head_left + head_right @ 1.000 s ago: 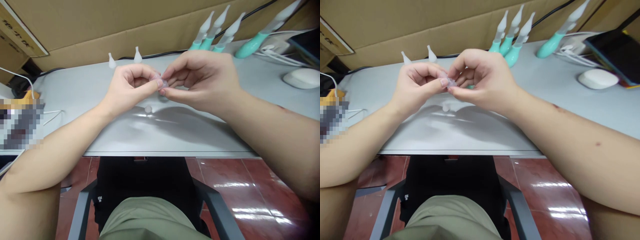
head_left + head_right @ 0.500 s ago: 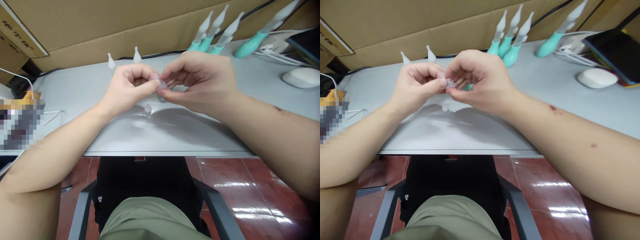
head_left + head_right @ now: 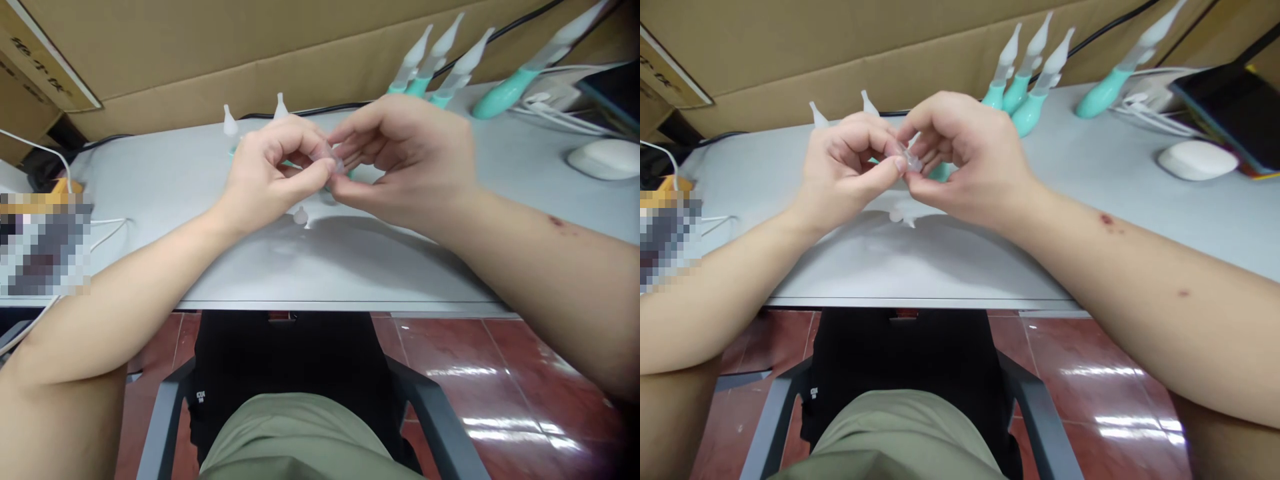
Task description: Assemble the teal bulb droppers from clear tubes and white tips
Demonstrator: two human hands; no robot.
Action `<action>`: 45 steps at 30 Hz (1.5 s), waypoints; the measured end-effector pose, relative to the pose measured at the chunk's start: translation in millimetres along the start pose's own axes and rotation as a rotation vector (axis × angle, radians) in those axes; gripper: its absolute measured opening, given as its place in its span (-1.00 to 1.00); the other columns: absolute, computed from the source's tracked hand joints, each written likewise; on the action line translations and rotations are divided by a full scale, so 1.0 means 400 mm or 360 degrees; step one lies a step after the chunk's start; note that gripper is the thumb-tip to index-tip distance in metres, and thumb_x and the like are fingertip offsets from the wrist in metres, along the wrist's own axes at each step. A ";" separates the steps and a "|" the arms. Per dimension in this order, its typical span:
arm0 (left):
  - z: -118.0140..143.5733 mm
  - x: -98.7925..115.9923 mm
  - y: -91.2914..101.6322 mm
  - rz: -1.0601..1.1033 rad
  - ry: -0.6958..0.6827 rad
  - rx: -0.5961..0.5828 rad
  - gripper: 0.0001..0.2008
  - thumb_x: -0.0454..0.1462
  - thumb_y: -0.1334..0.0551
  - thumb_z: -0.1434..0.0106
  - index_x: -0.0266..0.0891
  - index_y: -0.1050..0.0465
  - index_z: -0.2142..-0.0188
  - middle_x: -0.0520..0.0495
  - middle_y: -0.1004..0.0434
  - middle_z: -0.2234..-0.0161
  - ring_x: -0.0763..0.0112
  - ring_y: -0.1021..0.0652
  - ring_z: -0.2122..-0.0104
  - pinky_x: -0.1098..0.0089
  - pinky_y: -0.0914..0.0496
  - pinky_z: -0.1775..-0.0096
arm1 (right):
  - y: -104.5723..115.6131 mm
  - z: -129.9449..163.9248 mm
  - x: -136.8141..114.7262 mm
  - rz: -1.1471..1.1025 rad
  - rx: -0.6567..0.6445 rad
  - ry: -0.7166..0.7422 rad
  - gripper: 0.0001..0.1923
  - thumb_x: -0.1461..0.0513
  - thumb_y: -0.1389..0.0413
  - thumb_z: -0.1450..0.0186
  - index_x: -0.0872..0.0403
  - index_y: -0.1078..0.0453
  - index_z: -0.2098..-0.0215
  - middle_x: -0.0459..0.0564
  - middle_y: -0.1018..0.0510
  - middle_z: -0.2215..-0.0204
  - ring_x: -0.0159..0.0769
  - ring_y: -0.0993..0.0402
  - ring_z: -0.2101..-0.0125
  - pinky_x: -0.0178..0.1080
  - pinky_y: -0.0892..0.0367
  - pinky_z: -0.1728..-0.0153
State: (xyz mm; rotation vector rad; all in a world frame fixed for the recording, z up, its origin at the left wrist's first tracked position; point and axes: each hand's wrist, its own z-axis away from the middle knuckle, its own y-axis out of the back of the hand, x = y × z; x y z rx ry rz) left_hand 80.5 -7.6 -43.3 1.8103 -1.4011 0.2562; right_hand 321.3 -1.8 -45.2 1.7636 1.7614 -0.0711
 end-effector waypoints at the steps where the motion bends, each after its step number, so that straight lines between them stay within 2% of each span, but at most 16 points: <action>1: 0.002 -0.008 -0.002 -0.0033 -0.0017 0.0009 -0.73 -0.13 -0.52 -0.66 -0.14 -0.65 0.20 -0.10 -0.78 0.01 0.22 -0.85 -0.04 0.18 -0.81 -0.09 | 0.001 -0.001 0.001 0.0007 -0.0017 0.0019 -0.73 0.04 -0.56 -0.62 -0.08 -0.72 -0.17 -0.08 -0.80 0.01 -0.34 -0.84 0.12 -0.22 -0.85 0.10; 5: 0.004 -0.043 0.000 -0.0035 -0.0106 0.0019 -0.67 -0.01 -0.52 -0.68 -0.13 -0.69 0.17 -0.14 -0.78 -0.01 0.21 -0.83 -0.04 0.19 -0.81 -0.04 | 0.010 -0.002 0.004 0.0233 -0.0085 0.0088 -0.74 0.14 -0.45 -0.68 -0.12 -0.76 -0.30 -0.08 -0.79 -0.03 -0.36 -0.85 0.11 -0.22 -0.88 0.04; 8: 0.005 -0.047 0.009 -0.0088 -0.0154 -0.0030 -0.67 0.02 -0.54 -0.68 -0.13 -0.71 0.11 -0.16 -0.80 -0.04 0.18 -0.82 -0.07 0.16 -0.82 -0.06 | 0.016 -0.002 0.011 0.0406 -0.0093 0.0231 -0.65 0.25 -0.37 -0.65 -0.14 -0.75 -0.35 -0.09 -0.78 0.02 -0.34 -0.83 0.08 -0.22 -0.86 0.04; 10: 0.008 -0.029 0.017 -0.0121 -0.0153 -0.0057 -0.66 0.06 -0.54 -0.69 -0.12 -0.72 0.09 -0.16 -0.80 -0.07 0.16 -0.82 -0.11 0.14 -0.83 -0.10 | 0.018 -0.004 0.007 0.0470 -0.0093 0.0267 -0.56 0.30 -0.36 -0.62 -0.15 -0.73 -0.39 -0.09 -0.81 0.02 -0.29 -0.83 0.04 -0.20 -0.84 0.02; 13: 0.016 0.020 0.030 -0.0114 -0.0062 -0.0056 -0.63 0.14 -0.52 -0.71 -0.07 -0.75 0.02 -0.16 -0.78 -0.15 0.12 -0.83 -0.18 0.11 -0.85 -0.16 | 0.026 -0.013 -0.015 0.0504 -0.0088 0.0126 -0.52 0.36 -0.43 -0.55 -0.19 -0.76 -0.34 -0.05 -0.82 0.02 -0.20 -0.80 0.00 -0.14 -0.83 -0.03; 17: 0.020 0.051 0.049 -0.0016 -0.0057 0.0097 -0.51 0.27 -0.52 -0.65 -0.01 -0.77 -0.19 -0.22 -0.73 -0.25 0.09 -0.84 -0.16 0.10 -0.84 -0.13 | 0.050 -0.030 -0.033 0.0398 0.0006 -0.0037 -0.64 0.26 -0.50 -0.52 -0.20 -0.82 -0.23 0.02 -0.75 0.04 -0.08 -0.75 -0.02 -0.07 -0.81 -0.02; 20: 0.016 0.025 0.057 0.0061 -0.0078 0.0132 -0.53 0.22 -0.48 -0.63 -0.02 -0.79 -0.22 -0.24 -0.78 -0.15 0.12 -0.82 -0.06 0.15 -0.79 0.00 | 0.069 -0.039 -0.011 0.0192 0.0167 -0.0184 -0.75 0.12 -0.57 -0.54 -0.20 -0.82 -0.17 0.02 -0.75 -0.03 -0.10 -0.73 -0.02 -0.05 -0.77 -0.06; 23: 0.012 -0.003 0.056 0.0039 0.0090 -0.0029 -0.52 0.22 -0.51 -0.58 -0.05 -0.79 -0.17 -0.21 -0.79 0.00 0.17 -0.79 0.08 0.19 -0.72 0.10 | 0.078 -0.045 0.029 0.0033 0.0219 -0.0310 -0.70 0.02 -0.70 -0.46 -0.17 -0.79 -0.02 -0.01 -0.73 0.07 -0.19 -0.67 0.14 -0.09 -0.74 0.05; 26: 0.013 -0.005 0.053 -0.0009 0.0217 -0.0130 -0.62 0.10 -0.52 -0.56 -0.09 -0.81 -0.12 -0.22 -0.82 0.04 0.21 -0.75 0.16 0.22 -0.68 0.16 | 0.079 -0.049 0.068 -0.0093 0.0177 -0.0425 -0.66 0.05 -0.75 -0.38 -0.14 -0.77 0.05 -0.05 -0.73 0.18 -0.25 -0.62 0.25 -0.12 -0.70 0.13; 30: 0.014 0.013 0.055 0.0012 0.0218 -0.0177 -0.73 -0.04 -0.51 -0.53 -0.15 -0.83 -0.05 -0.21 -0.85 0.06 0.26 -0.72 0.21 0.29 -0.64 0.24 | 0.077 -0.050 0.099 -0.0189 0.0105 -0.0499 -0.65 0.17 -0.76 -0.34 -0.10 -0.75 0.07 -0.11 -0.71 0.27 -0.32 -0.63 0.31 -0.20 -0.59 0.22; 35: 0.008 0.016 0.064 0.0012 0.0259 -0.0249 -0.81 -0.15 -0.51 -0.48 -0.17 -0.82 0.01 -0.18 -0.86 0.09 0.26 -0.73 0.22 0.33 -0.59 0.29 | 0.087 -0.046 0.108 -0.0103 -0.0006 -0.0555 -0.53 0.10 -0.83 -0.34 -0.10 -0.64 0.15 -0.11 -0.70 0.27 -0.34 -0.58 0.32 -0.22 -0.53 0.29; 41: 0.007 0.005 0.065 0.0021 0.0267 -0.0247 -0.85 -0.18 -0.53 -0.49 -0.17 -0.80 0.02 -0.17 -0.85 0.11 0.24 -0.76 0.22 0.32 -0.58 0.30 | 0.101 -0.041 0.130 -0.0173 -0.0188 -0.0572 -0.45 0.35 -0.84 -0.20 -0.07 -0.62 0.14 -0.18 -0.68 0.33 -0.39 -0.59 0.40 -0.24 -0.55 0.38; 43: 0.007 0.000 0.063 0.0036 0.0265 -0.0248 -0.83 -0.21 -0.51 -0.45 -0.17 -0.81 0.01 -0.18 -0.86 0.11 0.24 -0.76 0.21 0.32 -0.58 0.30 | 0.099 -0.041 0.128 -0.0190 -0.0188 -0.0527 -0.47 0.29 -0.85 -0.23 -0.07 -0.64 0.13 -0.17 -0.69 0.33 -0.39 -0.58 0.41 -0.23 -0.56 0.38; 45: 0.007 -0.004 0.062 0.0046 0.0265 -0.0246 -0.79 -0.22 -0.50 -0.45 -0.17 -0.81 -0.03 -0.19 -0.88 0.06 0.22 -0.78 0.16 0.33 -0.60 0.28 | 0.091 -0.042 0.117 -0.0247 -0.0122 -0.0472 -0.44 0.15 -0.89 -0.21 -0.08 -0.65 0.13 -0.15 -0.69 0.32 -0.38 -0.61 0.39 -0.22 -0.56 0.38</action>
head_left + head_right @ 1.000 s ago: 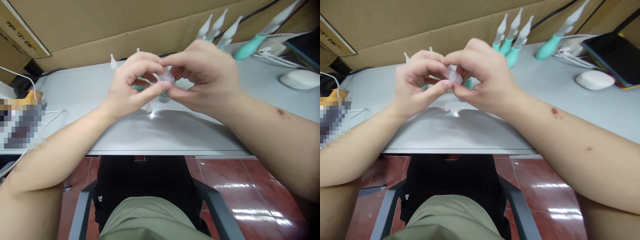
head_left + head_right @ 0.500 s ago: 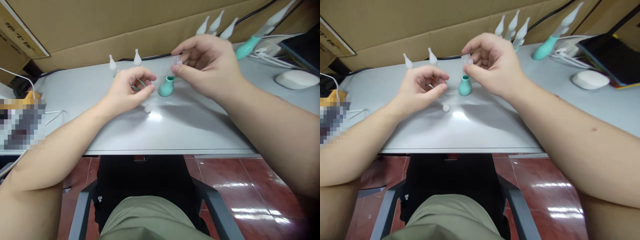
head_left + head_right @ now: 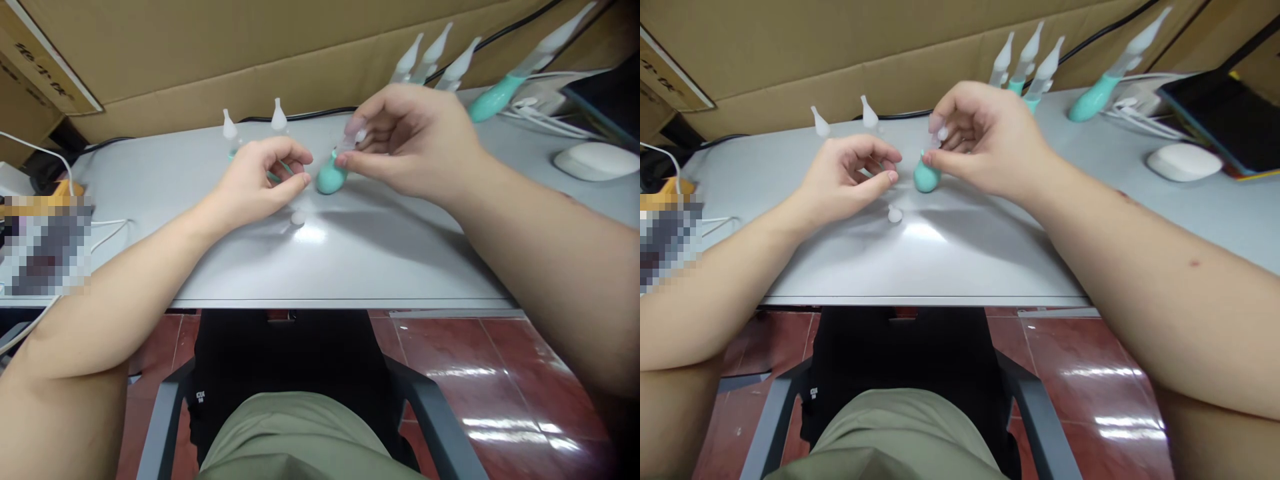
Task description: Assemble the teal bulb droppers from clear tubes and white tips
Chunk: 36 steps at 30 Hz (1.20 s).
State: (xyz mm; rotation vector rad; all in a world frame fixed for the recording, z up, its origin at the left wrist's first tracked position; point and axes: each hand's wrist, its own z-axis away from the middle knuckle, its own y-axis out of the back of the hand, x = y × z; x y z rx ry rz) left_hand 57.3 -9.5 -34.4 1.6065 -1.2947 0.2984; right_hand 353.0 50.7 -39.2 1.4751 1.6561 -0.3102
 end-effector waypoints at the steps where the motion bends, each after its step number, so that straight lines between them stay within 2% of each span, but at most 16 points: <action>1: -0.001 -0.002 0.000 0.0004 0.0003 0.0001 -0.78 -0.21 -0.50 -0.45 -0.17 -0.81 -0.05 -0.20 -0.89 0.03 0.21 -0.79 0.13 0.34 -0.61 0.27 | -0.008 0.001 -0.007 -0.0053 0.0045 0.0029 -0.41 0.06 -0.91 -0.19 -0.08 -0.65 0.14 -0.13 -0.69 0.30 -0.36 -0.64 0.36 -0.22 -0.57 0.36; 5: -0.001 -0.004 0.001 0.0048 0.0057 -0.0040 -0.66 -0.07 -0.60 -0.51 -0.15 -0.80 -0.16 -0.26 -0.91 -0.14 0.15 -0.84 0.00 0.33 -0.68 0.21 | -0.053 0.003 -0.036 -0.0287 0.0156 0.0036 -0.20 -0.31 -0.88 -0.10 -0.08 -0.58 0.18 -0.10 -0.74 0.20 -0.27 -0.75 0.21 -0.15 -0.74 0.15; 8: -0.001 -0.001 -0.003 0.0185 0.0061 -0.0161 -0.64 -0.02 -0.59 -0.59 -0.13 -0.81 -0.22 -0.25 -0.91 -0.27 0.10 -0.88 -0.11 0.24 -0.81 -0.04 | -0.082 0.002 -0.047 -0.0374 0.0182 -0.0001 -0.11 -0.43 -0.83 -0.07 -0.07 -0.52 0.19 -0.14 -0.71 0.21 -0.30 -0.73 0.22 -0.13 -0.78 0.10; 10: -0.002 0.000 -0.010 0.0325 0.0068 -0.0251 -0.72 -0.05 -0.53 -0.67 -0.11 -0.83 -0.21 -0.18 -0.92 -0.24 0.14 -0.89 -0.12 0.18 -0.83 -0.18 | -0.093 0.001 -0.049 -0.0371 0.0207 -0.0029 -0.06 -0.46 -0.82 -0.02 -0.07 -0.50 0.19 -0.14 -0.72 0.20 -0.30 -0.73 0.20 -0.13 -0.79 0.09; 14: -0.004 0.000 -0.019 0.0477 0.0217 -0.0332 -0.77 -0.04 -0.51 -0.71 -0.07 -0.83 -0.18 -0.10 -0.90 -0.05 0.24 -0.85 0.09 0.22 -0.85 0.01 | -0.102 -0.001 -0.054 -0.0398 0.0244 -0.0063 -0.08 -0.49 -0.80 -0.04 -0.07 -0.53 0.22 -0.11 -0.78 0.20 -0.23 -0.77 0.22 -0.05 -0.85 0.08; 16: -0.005 0.006 -0.017 0.0473 0.0250 -0.0319 -0.75 -0.03 -0.56 -0.68 -0.09 -0.81 -0.14 -0.11 -0.89 -0.12 0.28 -0.84 0.11 0.27 -0.85 0.04 | -0.104 -0.001 -0.060 -0.0449 0.0280 -0.0071 -0.11 -0.52 -0.76 -0.08 -0.07 -0.57 0.27 -0.06 -0.83 0.22 -0.16 -0.82 0.25 0.02 -0.89 0.10; 18: -0.006 0.016 -0.014 0.0462 0.0248 -0.0287 -0.80 -0.09 -0.54 -0.66 -0.11 -0.80 -0.11 -0.12 -0.89 -0.23 0.29 -0.85 0.03 0.30 -0.86 0.01 | -0.104 -0.001 -0.065 -0.0450 0.0310 -0.0100 -0.12 -0.55 -0.74 -0.08 -0.06 -0.62 0.30 -0.02 -0.87 0.21 -0.13 -0.85 0.25 0.04 -0.91 0.08; 21: -0.008 0.035 -0.012 0.0421 0.0282 -0.0234 -0.83 -0.22 -0.40 -0.67 -0.11 -0.79 -0.14 -0.12 -0.87 -0.28 0.25 -0.87 -0.09 0.32 -0.87 0.01 | -0.100 -0.004 -0.067 -0.0422 0.0326 -0.0161 -0.16 -0.46 -0.81 -0.08 -0.09 -0.60 0.25 -0.03 -0.85 0.23 -0.15 -0.84 0.26 0.00 -0.90 0.09; 23: -0.009 0.044 -0.015 0.0379 0.0315 -0.0195 -0.76 -0.27 -0.32 -0.66 -0.11 -0.79 -0.16 -0.12 -0.86 -0.17 0.23 -0.87 -0.06 0.30 -0.86 0.06 | -0.096 -0.007 -0.067 -0.0468 0.0321 -0.0211 -0.14 -0.31 -0.88 -0.06 -0.14 -0.46 0.19 -0.10 -0.79 0.32 -0.15 -0.82 0.30 -0.03 -0.88 0.16; 25: -0.010 0.049 -0.019 0.0330 0.0334 -0.0155 -0.71 -0.28 -0.25 -0.67 -0.12 -0.79 -0.15 -0.08 -0.80 0.01 0.24 -0.85 0.06 0.28 -0.83 0.12 | -0.094 -0.009 -0.069 -0.0526 0.0336 -0.0251 -0.09 -0.17 -0.92 0.00 -0.18 -0.36 0.14 -0.18 -0.72 0.40 -0.12 -0.80 0.33 -0.05 -0.84 0.25; 28: -0.011 0.051 -0.022 0.0248 0.0327 -0.0096 -0.66 -0.31 -0.17 -0.69 -0.13 -0.79 -0.12 -0.03 -0.65 0.22 0.26 -0.75 0.19 0.25 -0.76 0.14 | -0.092 -0.007 -0.076 -0.0523 0.0324 -0.0288 -0.22 -0.08 -0.90 -0.04 -0.16 -0.53 0.06 -0.18 -0.73 0.38 -0.13 -0.78 0.33 -0.03 -0.83 0.24; 30: -0.010 0.048 -0.021 0.0200 0.0287 -0.0063 -0.71 -0.28 -0.18 -0.73 -0.13 -0.75 -0.05 -0.01 -0.58 0.27 0.29 -0.67 0.24 0.25 -0.72 0.10 | -0.090 -0.005 -0.080 -0.0479 0.0259 -0.0278 -0.36 -0.10 -0.87 -0.09 -0.13 -0.68 0.09 -0.12 -0.77 0.35 -0.16 -0.75 0.35 0.00 -0.84 0.18; 32: -0.010 0.040 -0.017 0.0167 0.0227 -0.0056 -0.74 -0.14 -0.25 -0.80 -0.11 -0.68 0.04 0.01 -0.53 0.30 0.30 -0.61 0.26 0.23 -0.68 0.05 | -0.087 -0.002 -0.080 -0.0463 0.0195 -0.0257 -0.45 -0.10 -0.87 -0.13 -0.08 -0.76 0.18 -0.06 -0.80 0.32 -0.18 -0.74 0.35 0.00 -0.83 0.14; 34: -0.010 0.028 -0.014 0.0156 0.0160 -0.0077 -0.66 0.00 -0.30 -0.81 -0.09 -0.62 0.10 0.00 -0.53 0.30 0.29 -0.58 0.27 0.22 -0.66 0.01 | -0.083 0.000 -0.078 -0.0494 0.0155 -0.0238 -0.50 -0.07 -0.88 -0.16 -0.05 -0.81 0.21 -0.04 -0.83 0.31 -0.21 -0.74 0.34 -0.03 -0.82 0.14; 36: -0.012 0.013 -0.014 0.0146 0.0098 -0.0091 -0.62 0.06 -0.31 -0.81 -0.07 -0.60 0.12 -0.01 -0.54 0.30 0.26 -0.58 0.26 0.20 -0.66 0.01 | -0.079 0.002 -0.077 -0.0515 0.0118 -0.0223 -0.55 -0.02 -0.88 -0.17 -0.04 -0.85 0.22 -0.06 -0.84 0.31 -0.26 -0.72 0.35 -0.10 -0.80 0.15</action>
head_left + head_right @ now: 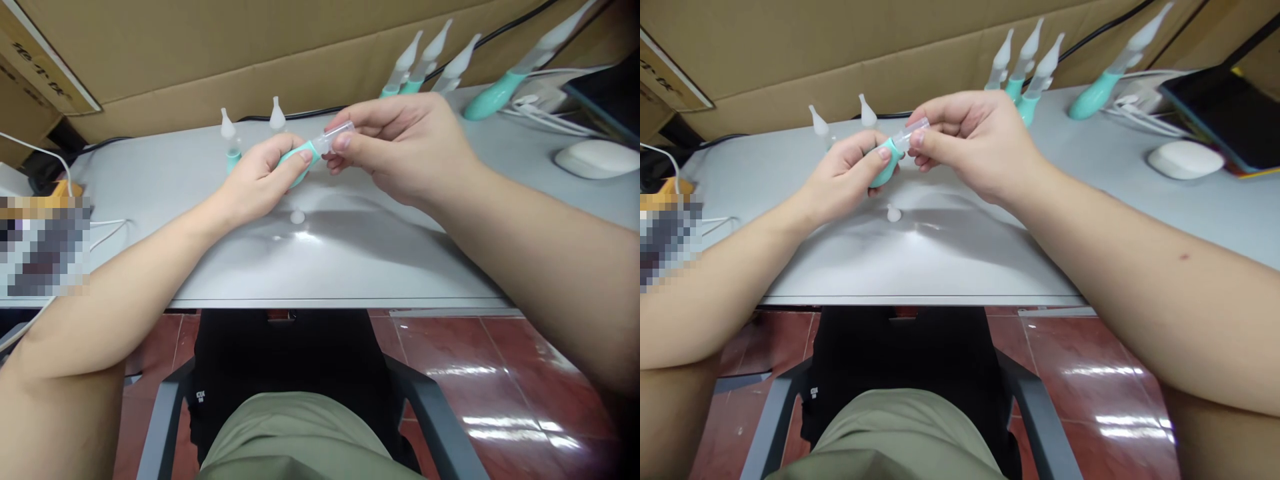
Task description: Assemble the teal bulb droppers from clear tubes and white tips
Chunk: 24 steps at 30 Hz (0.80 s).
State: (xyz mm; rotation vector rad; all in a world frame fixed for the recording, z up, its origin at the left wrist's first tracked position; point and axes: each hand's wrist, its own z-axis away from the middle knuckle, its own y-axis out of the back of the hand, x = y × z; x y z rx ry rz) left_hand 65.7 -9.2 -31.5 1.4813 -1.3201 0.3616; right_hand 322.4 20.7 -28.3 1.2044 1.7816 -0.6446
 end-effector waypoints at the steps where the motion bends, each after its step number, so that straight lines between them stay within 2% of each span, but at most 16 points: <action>1: -0.001 -0.006 0.000 -0.0009 -0.0029 -0.0001 -0.62 0.06 -0.31 -0.81 -0.06 -0.59 0.12 -0.01 -0.54 0.31 0.25 -0.58 0.25 0.20 -0.66 0.01 | 0.001 0.002 -0.002 0.0009 -0.0008 -0.0005 -0.57 0.00 -0.88 -0.18 -0.04 -0.86 0.21 -0.07 -0.84 0.32 -0.29 -0.71 0.35 -0.13 -0.78 0.16; 7: 0.000 -0.015 0.005 -0.0059 -0.0103 0.0002 -0.55 0.11 -0.28 -0.83 -0.06 -0.54 0.17 -0.03 -0.50 0.31 0.14 -0.70 0.10 0.11 -0.68 -0.15 | -0.006 0.019 -0.031 0.0171 -0.0001 -0.0045 -0.75 0.11 -0.78 -0.37 -0.02 -0.88 0.20 -0.08 -0.80 0.35 -0.33 -0.68 0.34 -0.20 -0.67 0.17; 10: 0.002 -0.013 0.008 -0.0114 -0.0141 -0.0008 -0.60 0.02 -0.28 -0.84 -0.06 -0.53 0.17 -0.03 -0.52 0.30 0.14 -0.70 0.10 0.13 -0.65 -0.12 | -0.011 0.025 -0.043 0.0279 0.0005 -0.0035 -0.78 0.12 -0.75 -0.43 -0.07 -0.87 0.22 -0.05 -0.78 0.34 -0.25 -0.66 0.33 -0.13 -0.66 0.18; 13: 0.004 -0.016 0.011 -0.0180 -0.0207 -0.0006 -0.65 -0.05 -0.29 -0.84 -0.06 -0.57 0.15 -0.03 -0.58 0.27 0.17 -0.70 0.12 0.14 -0.63 -0.08 | -0.015 0.032 -0.050 0.0391 0.0031 -0.0056 -0.74 0.05 -0.77 -0.42 -0.12 -0.85 0.24 -0.03 -0.76 0.33 -0.15 -0.68 0.31 -0.04 -0.74 0.13; 19: 0.009 -0.021 0.020 -0.0300 -0.0278 -0.0039 -0.66 0.00 -0.30 -0.84 -0.07 -0.64 0.08 -0.06 -0.65 0.23 0.18 -0.66 0.20 0.14 -0.58 0.04 | -0.012 0.045 -0.048 0.0553 0.0049 -0.0014 -0.74 0.01 -0.75 -0.46 -0.09 -0.88 0.12 -0.03 -0.71 0.33 -0.08 -0.73 0.23 -0.03 -0.76 0.10; 24: 0.010 -0.019 0.027 -0.0422 -0.0320 -0.0046 -0.64 0.03 -0.30 -0.83 -0.07 -0.61 0.11 -0.08 -0.70 0.19 0.14 -0.70 0.13 0.11 -0.62 -0.02 | 0.003 0.042 -0.016 0.0678 0.0034 0.0113 -0.80 0.08 -0.72 -0.49 -0.07 -0.93 0.02 -0.05 -0.67 0.33 -0.24 -0.54 0.33 -0.08 -0.66 0.17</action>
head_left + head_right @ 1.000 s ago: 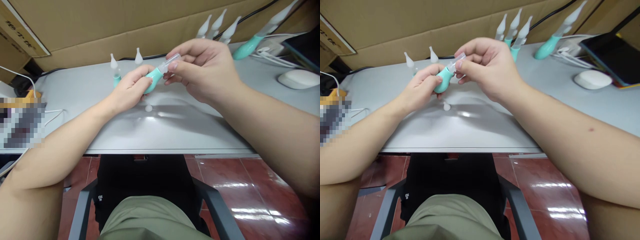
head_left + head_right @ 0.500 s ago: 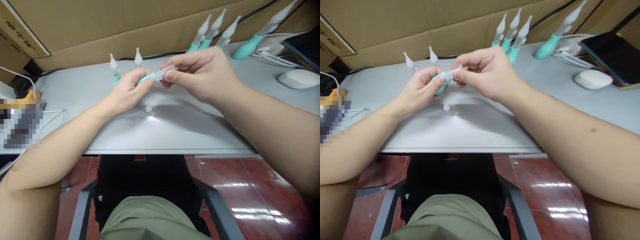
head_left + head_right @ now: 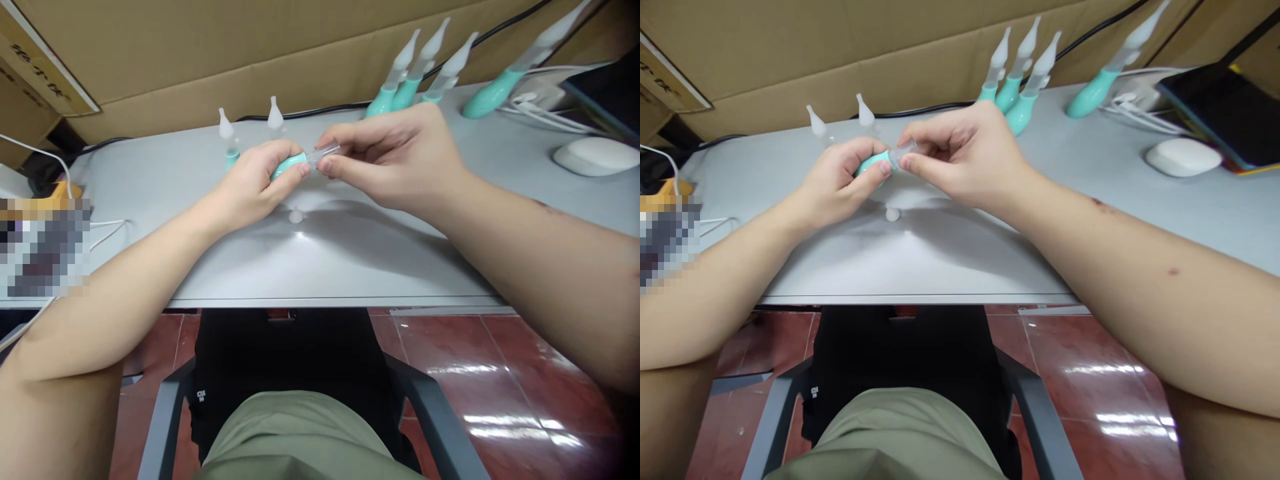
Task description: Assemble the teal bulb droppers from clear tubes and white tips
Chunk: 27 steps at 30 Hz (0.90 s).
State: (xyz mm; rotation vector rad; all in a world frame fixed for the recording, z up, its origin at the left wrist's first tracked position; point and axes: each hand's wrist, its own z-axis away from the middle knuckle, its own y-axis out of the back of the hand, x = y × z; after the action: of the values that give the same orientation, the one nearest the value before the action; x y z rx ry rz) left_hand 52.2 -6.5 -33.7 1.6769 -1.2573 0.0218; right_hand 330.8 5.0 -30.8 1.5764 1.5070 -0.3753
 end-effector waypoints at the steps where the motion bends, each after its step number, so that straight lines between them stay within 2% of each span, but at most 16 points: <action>1: 0.000 0.000 0.000 -0.0008 -0.0009 0.0001 -0.64 0.03 -0.29 -0.83 -0.07 -0.60 0.10 -0.08 -0.71 0.18 0.13 -0.72 0.11 0.10 -0.62 -0.04 | 0.000 -0.001 0.007 0.0000 -0.0002 0.0020 -0.80 0.08 -0.71 -0.50 -0.07 -0.94 0.00 -0.05 -0.70 0.32 -0.26 -0.52 0.33 -0.08 -0.65 0.18; 4: 0.001 0.002 0.001 -0.0003 -0.0028 0.0001 -0.65 0.03 -0.28 -0.83 -0.06 -0.61 0.09 -0.08 -0.73 0.16 0.13 -0.73 0.10 0.10 -0.63 -0.05 | -0.002 -0.001 0.017 -0.0020 -0.0035 0.0017 -0.74 0.05 -0.72 -0.47 -0.07 -0.93 -0.03 -0.04 -0.75 0.30 -0.23 -0.60 0.29 -0.10 -0.70 0.16; 8: 0.005 0.009 0.004 0.0030 -0.0029 -0.0032 -0.64 0.06 -0.26 -0.83 -0.06 -0.63 0.04 -0.12 -0.79 0.08 0.09 -0.78 0.03 0.08 -0.66 -0.12 | -0.004 0.002 0.000 -0.0106 -0.0028 -0.0149 -0.65 -0.01 -0.76 -0.42 -0.09 -0.85 0.02 -0.06 -0.72 0.30 -0.08 -0.76 0.14 -0.06 -0.81 0.03; 10: 0.007 0.013 0.007 0.0044 -0.0030 -0.0061 -0.61 0.09 -0.25 -0.84 -0.07 -0.66 0.00 -0.15 -0.84 0.02 0.06 -0.81 -0.04 0.07 -0.69 -0.19 | -0.006 0.002 -0.009 -0.0159 -0.0068 -0.0158 -0.69 -0.01 -0.74 -0.43 -0.09 -0.85 0.05 -0.05 -0.74 0.30 -0.08 -0.75 0.16 -0.04 -0.82 0.02; 13: 0.009 0.014 0.009 0.0048 -0.0053 -0.0075 -0.57 0.12 -0.23 -0.84 -0.08 -0.70 -0.05 -0.17 -0.88 -0.02 0.05 -0.83 -0.08 0.06 -0.70 -0.23 | -0.009 0.000 -0.013 -0.0156 -0.0136 -0.0081 -0.80 0.06 -0.69 -0.45 -0.08 -0.89 0.08 -0.02 -0.75 0.32 -0.14 -0.63 0.28 -0.02 -0.79 0.08; 16: 0.011 0.008 0.009 0.0045 -0.0071 -0.0087 -0.49 0.19 -0.19 -0.87 -0.09 -0.73 -0.07 -0.18 -0.90 -0.04 0.06 -0.84 -0.07 0.05 -0.72 -0.23 | -0.016 0.001 -0.008 -0.0071 -0.0089 -0.0043 -0.91 0.16 -0.62 -0.48 -0.07 -0.93 0.07 -0.01 -0.71 0.34 -0.16 -0.52 0.34 0.01 -0.73 0.14; 19: 0.011 -0.003 0.011 0.0039 -0.0107 -0.0075 -0.40 0.28 -0.16 -0.87 -0.09 -0.75 -0.15 -0.19 -0.91 -0.09 0.06 -0.85 -0.10 0.05 -0.74 -0.24 | -0.022 0.004 0.001 -0.0061 -0.0062 -0.0034 -0.90 0.18 -0.58 -0.50 -0.09 -0.95 0.02 -0.02 -0.71 0.33 -0.14 -0.53 0.32 0.03 -0.74 0.11; 22: 0.008 -0.013 0.012 0.0054 -0.0142 -0.0042 -0.35 0.33 -0.16 -0.85 -0.08 -0.77 -0.21 -0.18 -0.92 -0.14 0.07 -0.86 -0.13 0.05 -0.75 -0.29 | -0.030 0.003 0.005 -0.0126 -0.0100 -0.0039 -0.89 0.13 -0.59 -0.52 -0.10 -0.94 0.00 -0.02 -0.76 0.29 -0.11 -0.60 0.28 0.04 -0.78 0.05; 25: 0.004 -0.018 0.010 0.0085 -0.0127 -0.0039 -0.35 0.36 -0.18 -0.83 -0.06 -0.77 -0.17 -0.16 -0.92 -0.12 0.07 -0.85 -0.13 0.03 -0.75 -0.31 | -0.035 -0.002 -0.003 -0.0211 -0.0158 -0.0064 -0.77 0.04 -0.66 -0.47 -0.08 -0.85 0.03 0.00 -0.81 0.19 -0.10 -0.69 0.22 0.03 -0.79 0.01; 27: 0.003 -0.018 0.008 0.0089 -0.0068 -0.0020 -0.40 0.34 -0.22 -0.81 -0.05 -0.74 -0.14 -0.16 -0.90 -0.08 0.08 -0.84 -0.08 0.04 -0.75 -0.26 | -0.035 -0.004 -0.014 -0.0250 -0.0151 -0.0148 -0.58 -0.01 -0.77 -0.35 -0.09 -0.72 0.08 -0.03 -0.79 0.23 -0.12 -0.68 0.24 0.01 -0.77 0.06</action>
State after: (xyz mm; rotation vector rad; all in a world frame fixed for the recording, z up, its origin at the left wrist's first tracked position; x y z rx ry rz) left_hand 46.0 -2.2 -36.0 1.6384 -1.3337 0.0120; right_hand 316.3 0.8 -31.3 1.3532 1.5583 -0.4534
